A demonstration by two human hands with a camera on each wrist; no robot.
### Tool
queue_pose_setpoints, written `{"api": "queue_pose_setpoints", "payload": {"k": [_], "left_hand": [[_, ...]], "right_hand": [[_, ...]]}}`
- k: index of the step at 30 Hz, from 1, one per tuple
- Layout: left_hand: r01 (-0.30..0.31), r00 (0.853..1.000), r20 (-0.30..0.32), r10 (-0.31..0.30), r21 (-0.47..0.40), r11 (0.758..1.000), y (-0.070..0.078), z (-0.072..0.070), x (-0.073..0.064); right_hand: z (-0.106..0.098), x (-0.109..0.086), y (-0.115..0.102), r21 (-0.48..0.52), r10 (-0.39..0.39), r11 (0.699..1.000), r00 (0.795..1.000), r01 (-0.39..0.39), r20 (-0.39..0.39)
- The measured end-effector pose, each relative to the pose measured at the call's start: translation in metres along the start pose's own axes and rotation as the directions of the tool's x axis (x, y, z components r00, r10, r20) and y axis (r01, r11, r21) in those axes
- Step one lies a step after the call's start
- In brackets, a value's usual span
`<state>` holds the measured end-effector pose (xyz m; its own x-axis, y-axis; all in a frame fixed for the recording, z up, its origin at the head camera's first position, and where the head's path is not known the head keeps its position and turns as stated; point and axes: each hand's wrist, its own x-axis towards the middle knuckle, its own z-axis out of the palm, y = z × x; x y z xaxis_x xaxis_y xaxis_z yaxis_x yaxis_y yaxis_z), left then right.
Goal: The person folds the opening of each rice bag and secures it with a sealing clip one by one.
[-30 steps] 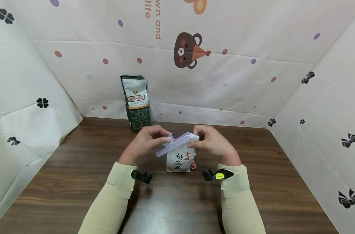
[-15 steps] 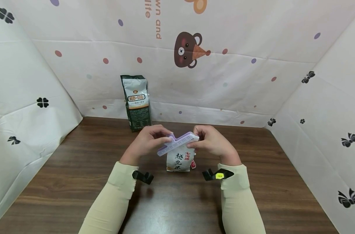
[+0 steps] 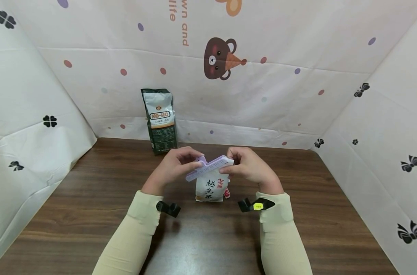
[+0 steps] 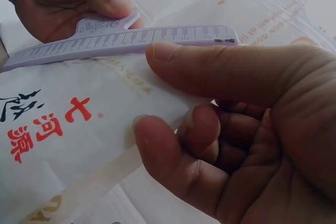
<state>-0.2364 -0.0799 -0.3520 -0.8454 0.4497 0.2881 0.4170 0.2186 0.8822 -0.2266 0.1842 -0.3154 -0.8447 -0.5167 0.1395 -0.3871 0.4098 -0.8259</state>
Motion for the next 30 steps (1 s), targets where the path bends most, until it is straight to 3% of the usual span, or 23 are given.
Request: {"api": "queue_pose_setpoints", "payload": {"k": [6, 12, 21, 30], "left_hand": [[0.065, 0.998, 0.008, -0.065, -0.011, 0.998, -0.003, 0.0, 0.002], [0.118, 0.99, 0.082, -0.116, -0.031, 0.992, -0.013, -0.001, 0.005], [0.23, 0.953, 0.188, -0.236, 0.055, 0.972, -0.029, 0.001, 0.008], [0.284, 0.928, 0.222, -0.3, 0.1, 0.954, -0.039, 0.004, 0.008]], "right_hand": [[0.0, 0.0, 0.0, -0.004, -0.003, 1.0, 1.0, 0.003, -0.002], [0.0, 0.001, 0.002, -0.012, -0.002, 1.0, 1.0, 0.002, -0.012], [0.0, 0.001, 0.004, 0.009, -0.002, 1.0, 1.0, 0.003, -0.015], [-0.001, 0.001, 0.006, 0.008, -0.003, 1.0, 1.0, 0.003, -0.017]]}}
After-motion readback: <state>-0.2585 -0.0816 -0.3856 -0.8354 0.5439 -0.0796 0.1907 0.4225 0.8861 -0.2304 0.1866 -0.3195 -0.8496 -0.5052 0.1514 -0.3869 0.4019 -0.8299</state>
